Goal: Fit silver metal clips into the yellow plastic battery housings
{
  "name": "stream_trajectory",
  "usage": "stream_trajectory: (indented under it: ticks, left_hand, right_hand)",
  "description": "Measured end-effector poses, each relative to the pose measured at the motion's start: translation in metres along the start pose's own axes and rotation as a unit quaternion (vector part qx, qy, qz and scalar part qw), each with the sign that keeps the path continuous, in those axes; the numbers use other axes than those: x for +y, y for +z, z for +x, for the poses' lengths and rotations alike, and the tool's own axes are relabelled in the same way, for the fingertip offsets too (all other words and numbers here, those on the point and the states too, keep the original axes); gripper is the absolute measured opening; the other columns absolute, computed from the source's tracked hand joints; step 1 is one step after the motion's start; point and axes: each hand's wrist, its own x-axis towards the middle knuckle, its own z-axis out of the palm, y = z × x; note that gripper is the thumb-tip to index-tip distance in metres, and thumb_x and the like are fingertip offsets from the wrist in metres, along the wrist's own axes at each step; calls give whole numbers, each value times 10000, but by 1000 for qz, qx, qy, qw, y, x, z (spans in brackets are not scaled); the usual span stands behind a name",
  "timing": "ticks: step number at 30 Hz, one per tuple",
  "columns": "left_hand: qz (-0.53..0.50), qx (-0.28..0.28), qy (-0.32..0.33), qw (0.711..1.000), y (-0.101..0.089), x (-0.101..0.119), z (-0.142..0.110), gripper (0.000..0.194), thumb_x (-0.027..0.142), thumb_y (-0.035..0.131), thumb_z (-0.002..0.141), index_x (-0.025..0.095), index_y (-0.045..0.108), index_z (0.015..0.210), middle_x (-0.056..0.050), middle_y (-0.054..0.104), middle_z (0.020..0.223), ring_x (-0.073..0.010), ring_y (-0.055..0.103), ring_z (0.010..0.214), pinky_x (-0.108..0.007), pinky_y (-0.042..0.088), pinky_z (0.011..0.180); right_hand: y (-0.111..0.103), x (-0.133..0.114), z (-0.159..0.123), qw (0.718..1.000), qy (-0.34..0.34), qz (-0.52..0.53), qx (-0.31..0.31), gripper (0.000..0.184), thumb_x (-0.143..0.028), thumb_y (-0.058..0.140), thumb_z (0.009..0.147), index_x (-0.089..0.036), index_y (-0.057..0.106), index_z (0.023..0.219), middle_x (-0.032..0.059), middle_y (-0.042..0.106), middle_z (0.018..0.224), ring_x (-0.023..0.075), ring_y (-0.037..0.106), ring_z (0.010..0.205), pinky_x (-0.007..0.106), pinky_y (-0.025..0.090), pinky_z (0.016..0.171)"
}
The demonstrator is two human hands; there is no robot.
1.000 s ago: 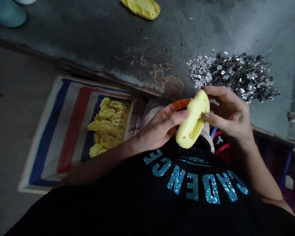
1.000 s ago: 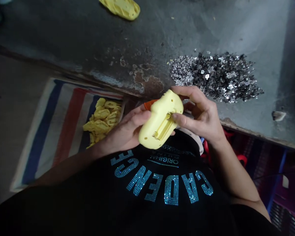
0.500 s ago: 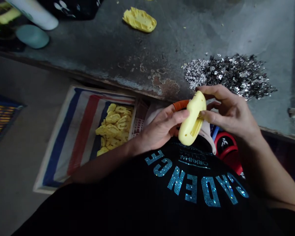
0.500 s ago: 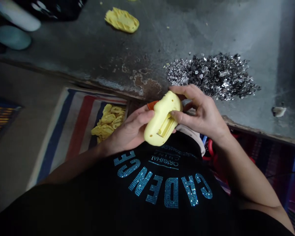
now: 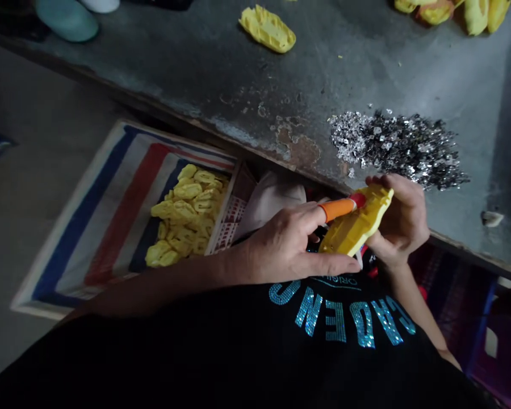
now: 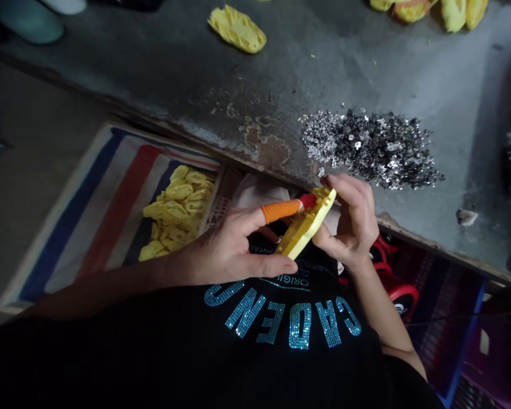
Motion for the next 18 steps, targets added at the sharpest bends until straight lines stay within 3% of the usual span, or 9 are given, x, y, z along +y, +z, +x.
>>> stream_trajectory:
  ticks: [4, 8, 12, 15, 18]
  left_hand:
    - [78, -18, 88, 993, -1, -1, 4, 572, 382, 1017, 943, 267, 869, 1483, -112, 802, 1625, -357, 803, 1446, -503, 614, 1311]
    - [62, -19, 138, 988, -9, -13, 6, 534, 324, 993, 963, 258, 882, 1481, -133, 789, 1637, -358, 776, 1517, -480, 585, 1350]
    - [21, -28, 128, 991, -24, -28, 7, 500, 366, 961, 988, 284, 895, 1476, -126, 741, 1703, -363, 733, 1574, -506, 556, 1371]
    - [25, 7, 104, 994, -38, -36, 9, 429, 444, 978, 963, 324, 939, 1374, -106, 763, 1683, -378, 728, 1571, -558, 540, 1377]
    - [-54, 60, 41, 996, -58, -48, 0, 527, 520, 966, 958, 318, 899, 1439, -129, 837, 1562, -357, 830, 1367, -505, 682, 1175]
  right_hand:
    - [8, 2, 4, 999, -22, -17, 33, 706, -669, 613, 1026, -609, 492, 1720, 106, 745, 1432, 493, 734, 1317, 810, 659, 1064]
    - [11, 4, 12, 996, -64, 3, 59, 739, -581, 729, 1001, -598, 557, 1719, 101, 759, 1406, 482, 735, 1269, 800, 670, 1039]
    - [15, 1, 24, 995, -96, -21, 15, 827, -402, 807, 976, -479, 574, 1766, 133, 768, 1418, 457, 759, 1239, 759, 708, 980]
    - [23, -5, 43, 992, -122, -18, -12, 795, -350, 828, 984, -426, 606, 1744, 149, 784, 1386, 437, 784, 1189, 700, 746, 889]
    - [36, -6, 83, 984, -133, 10, -122, 750, -338, 824, 1027, -422, 587, 1734, 140, 790, 1451, 393, 816, 1202, 626, 775, 913]
